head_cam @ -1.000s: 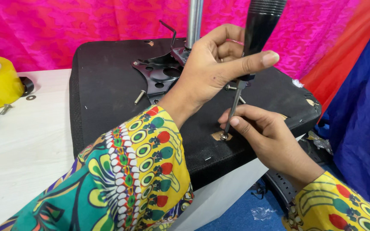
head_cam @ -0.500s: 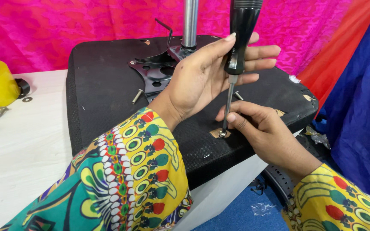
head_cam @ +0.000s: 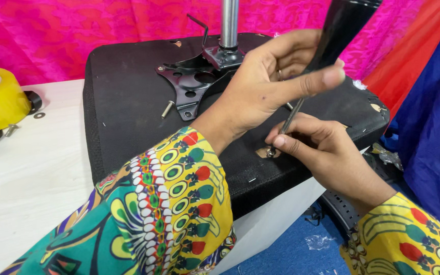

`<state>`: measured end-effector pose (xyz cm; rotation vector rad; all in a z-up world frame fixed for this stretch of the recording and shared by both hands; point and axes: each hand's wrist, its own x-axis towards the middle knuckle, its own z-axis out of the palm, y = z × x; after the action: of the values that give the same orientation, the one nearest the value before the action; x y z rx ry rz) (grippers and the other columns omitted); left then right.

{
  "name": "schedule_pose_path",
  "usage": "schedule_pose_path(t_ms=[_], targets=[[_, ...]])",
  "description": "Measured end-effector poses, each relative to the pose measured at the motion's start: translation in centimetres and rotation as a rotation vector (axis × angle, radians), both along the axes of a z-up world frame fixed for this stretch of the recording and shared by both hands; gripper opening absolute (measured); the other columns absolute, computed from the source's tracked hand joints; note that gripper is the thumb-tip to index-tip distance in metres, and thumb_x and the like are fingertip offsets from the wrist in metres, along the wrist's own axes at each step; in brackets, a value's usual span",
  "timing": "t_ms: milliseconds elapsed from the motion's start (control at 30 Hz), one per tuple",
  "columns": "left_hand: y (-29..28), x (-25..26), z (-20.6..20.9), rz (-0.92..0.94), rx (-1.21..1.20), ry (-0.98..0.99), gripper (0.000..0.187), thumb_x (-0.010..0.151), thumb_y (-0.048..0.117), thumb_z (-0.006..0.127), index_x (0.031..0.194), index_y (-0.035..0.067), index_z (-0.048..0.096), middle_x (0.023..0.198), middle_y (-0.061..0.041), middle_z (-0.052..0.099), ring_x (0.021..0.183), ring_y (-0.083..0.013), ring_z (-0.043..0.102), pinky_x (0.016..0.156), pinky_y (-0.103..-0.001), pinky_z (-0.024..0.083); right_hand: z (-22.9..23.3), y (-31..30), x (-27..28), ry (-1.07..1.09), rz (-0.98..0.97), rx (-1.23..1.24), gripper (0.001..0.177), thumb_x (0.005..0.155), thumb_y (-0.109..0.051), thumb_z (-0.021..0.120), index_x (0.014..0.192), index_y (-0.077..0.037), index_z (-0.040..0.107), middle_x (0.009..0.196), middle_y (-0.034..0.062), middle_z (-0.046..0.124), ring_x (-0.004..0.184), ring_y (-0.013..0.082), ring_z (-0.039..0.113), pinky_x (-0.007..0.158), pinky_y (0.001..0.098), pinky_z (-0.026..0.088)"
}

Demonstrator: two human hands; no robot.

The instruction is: The person uses a screwdriver to tighten screws into a black upholstered chair seat. They hold the seat steady with one hand while turning the screwdriver with the other, securing the seat to a metal base.

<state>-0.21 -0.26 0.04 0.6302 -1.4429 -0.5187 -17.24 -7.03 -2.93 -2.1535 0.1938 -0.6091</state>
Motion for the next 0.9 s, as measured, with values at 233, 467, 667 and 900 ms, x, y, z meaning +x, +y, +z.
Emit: schedule_pose_path(t_ms=[233,467,667,900], targets=[[1.7,1.0,1.1,-0.268,0.09,0.014,0.043,0.105,0.027,0.068,0.138,0.007,0.049,0.118,-0.005,0.073,0.11,-0.0087,0.072,0.094,-0.028,0.057,0.2,0.2,0.2,0.04,-0.031,0.054,0.018,0.095,-0.013,0.066,0.104,-0.001,0.076,0.093,0.0011,0.076,0.091,0.0078,0.069,0.085,0.0238,0.056],[2.5,0.9,1.6,0.026,0.023,-0.149,0.059,0.094,0.017,0.086,0.144,0.0,0.06,0.116,-0.01,0.073,0.107,-0.016,0.068,0.1,-0.033,0.056,0.8,0.6,0.1,0.033,0.026,-0.103,0.019,0.098,-0.015,0.063,0.1,-0.002,0.078,0.097,0.0024,0.073,0.097,0.0099,0.07,0.09,0.0248,0.054],[3.8,-0.5,1.3,-0.005,0.156,-0.077,0.051,0.101,0.034,0.069,0.142,0.004,0.061,0.125,-0.006,0.07,0.114,-0.0137,0.068,0.097,-0.03,0.058,0.6,0.4,0.2,0.058,0.068,-0.039,0.022,0.1,-0.015,0.06,0.101,-0.002,0.077,0.1,0.003,0.075,0.099,0.0106,0.069,0.093,0.0258,0.053],[4.8,-1.0,1.6,-0.061,0.139,0.002,0.045,0.1,0.027,0.073,0.136,0.001,0.063,0.124,-0.011,0.072,0.11,-0.0133,0.071,0.094,-0.028,0.06,-0.1,-0.2,-0.2,0.024,0.151,-0.063,0.021,0.102,-0.015,0.058,0.11,-0.001,0.072,0.105,0.0051,0.074,0.106,0.0117,0.067,0.098,0.0272,0.052]])
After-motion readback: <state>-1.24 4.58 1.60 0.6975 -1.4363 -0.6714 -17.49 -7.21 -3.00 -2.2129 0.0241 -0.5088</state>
